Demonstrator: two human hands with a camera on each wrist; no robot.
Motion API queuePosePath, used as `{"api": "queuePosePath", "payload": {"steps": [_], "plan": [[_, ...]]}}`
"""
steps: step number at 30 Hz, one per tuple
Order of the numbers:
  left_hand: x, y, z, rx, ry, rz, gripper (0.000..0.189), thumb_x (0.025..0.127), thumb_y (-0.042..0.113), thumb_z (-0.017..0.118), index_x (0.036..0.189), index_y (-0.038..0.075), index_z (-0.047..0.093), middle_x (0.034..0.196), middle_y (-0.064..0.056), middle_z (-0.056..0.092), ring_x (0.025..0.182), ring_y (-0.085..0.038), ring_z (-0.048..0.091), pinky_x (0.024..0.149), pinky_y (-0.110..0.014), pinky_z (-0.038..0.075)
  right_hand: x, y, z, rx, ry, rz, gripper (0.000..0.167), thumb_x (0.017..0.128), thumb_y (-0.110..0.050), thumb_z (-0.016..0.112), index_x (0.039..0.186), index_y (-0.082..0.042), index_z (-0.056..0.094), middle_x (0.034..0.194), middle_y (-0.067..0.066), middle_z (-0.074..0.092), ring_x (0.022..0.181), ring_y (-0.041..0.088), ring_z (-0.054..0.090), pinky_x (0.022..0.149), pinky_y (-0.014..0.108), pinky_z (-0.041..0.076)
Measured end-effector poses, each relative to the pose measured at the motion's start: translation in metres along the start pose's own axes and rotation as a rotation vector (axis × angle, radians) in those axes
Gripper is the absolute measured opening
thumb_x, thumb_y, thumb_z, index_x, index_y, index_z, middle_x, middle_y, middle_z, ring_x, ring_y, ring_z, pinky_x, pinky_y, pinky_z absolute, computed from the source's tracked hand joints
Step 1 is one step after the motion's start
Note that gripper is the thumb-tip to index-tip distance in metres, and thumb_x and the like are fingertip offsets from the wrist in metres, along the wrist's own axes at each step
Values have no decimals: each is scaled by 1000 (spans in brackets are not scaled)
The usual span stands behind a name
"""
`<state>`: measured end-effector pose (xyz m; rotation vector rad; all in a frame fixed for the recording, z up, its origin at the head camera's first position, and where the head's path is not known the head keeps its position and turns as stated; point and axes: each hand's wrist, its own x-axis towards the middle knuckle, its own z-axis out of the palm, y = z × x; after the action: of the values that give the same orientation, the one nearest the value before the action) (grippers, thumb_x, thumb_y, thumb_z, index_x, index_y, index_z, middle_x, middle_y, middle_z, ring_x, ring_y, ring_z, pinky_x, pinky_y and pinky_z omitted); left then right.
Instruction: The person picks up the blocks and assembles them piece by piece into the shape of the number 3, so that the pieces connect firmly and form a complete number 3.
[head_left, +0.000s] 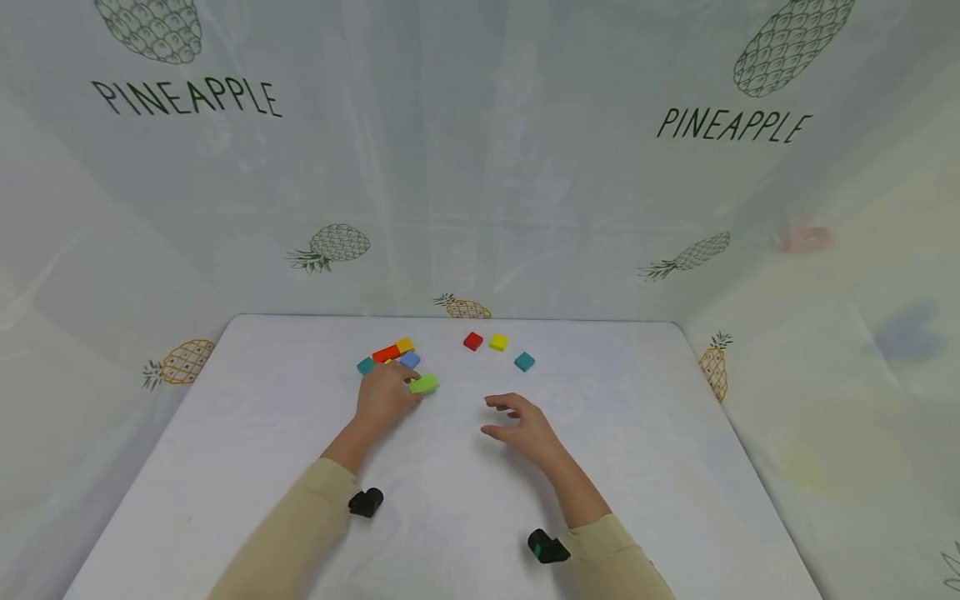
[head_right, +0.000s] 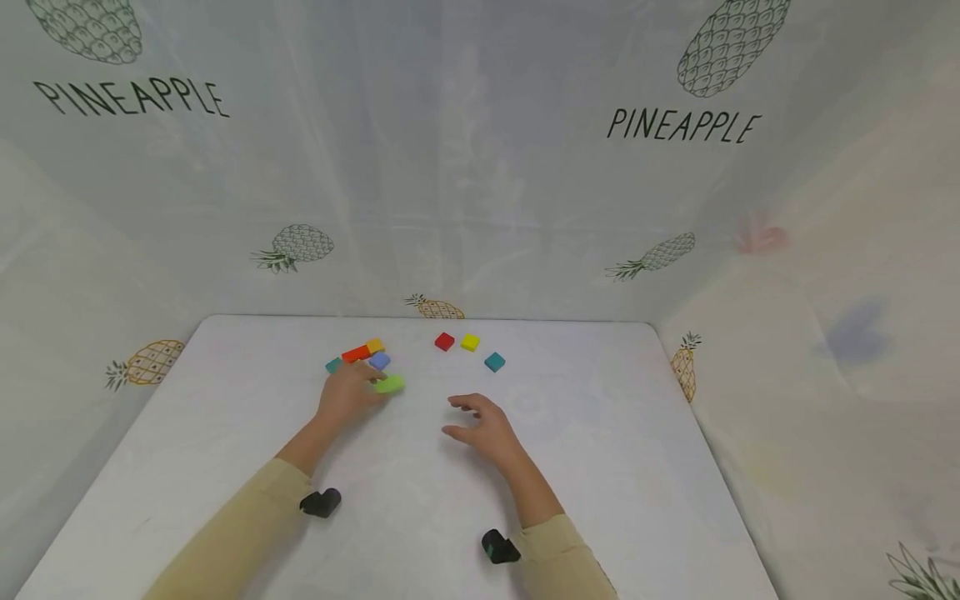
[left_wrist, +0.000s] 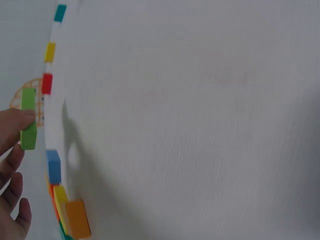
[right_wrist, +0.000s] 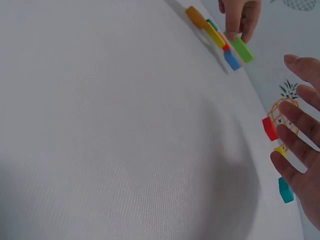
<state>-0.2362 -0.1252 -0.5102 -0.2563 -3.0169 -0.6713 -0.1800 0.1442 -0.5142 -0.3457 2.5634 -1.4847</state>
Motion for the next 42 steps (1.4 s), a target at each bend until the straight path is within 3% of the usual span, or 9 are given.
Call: {"api": "queuePosePath", "payload": {"steps": [4, 16, 25, 31, 42], "plan": [[-3, 13, 9, 8, 11, 39, 29, 78, 22, 82, 104, 11, 76, 100, -8, 68, 95, -28, 59, 80, -43, 51, -1, 6, -3, 8, 19, 8, 47, 86, -16, 76, 129, -8, 61, 123, 0, 62, 116, 23, 53, 101, 46, 41], [-9, 40, 31, 9, -27, 46, 30, 77, 26, 83, 106, 17, 77, 96, -1, 65, 88, -22, 54, 72, -36, 48, -3, 19, -4, 32, 67, 47, 46, 84, -17, 77, 128, -11, 63, 124, 1, 62, 118, 25, 52, 102, 48, 39], [-16, 48, 50, -73, -68, 87, 30, 77, 24, 83, 106, 17, 77, 96, 0, 64, 91, -21, 55, 78, -36, 48, -3, 26, -5, -20, 105, 22, 43, 82, -19, 79, 122, -8, 67, 122, 4, 64, 126, 30, 48, 106, 52, 33], [-23, 55, 55, -133, -122, 114, 29, 78, 23, 83, 105, 16, 76, 95, 2, 62, 92, -21, 54, 82, -37, 48, -6, 31, -4, -67, 134, 37, 41, 81, -24, 80, 119, -14, 70, 123, 3, 63, 128, 32, 45, 107, 56, 28], [-30, 56, 66, -161, -137, 138, 30, 78, 23, 83, 106, 18, 75, 99, 2, 62, 93, -18, 54, 85, -36, 48, -8, 44, 4, -237, 176, 1, 39, 80, -26, 81, 116, -17, 72, 119, 3, 65, 122, 30, 47, 104, 61, 18]]}}
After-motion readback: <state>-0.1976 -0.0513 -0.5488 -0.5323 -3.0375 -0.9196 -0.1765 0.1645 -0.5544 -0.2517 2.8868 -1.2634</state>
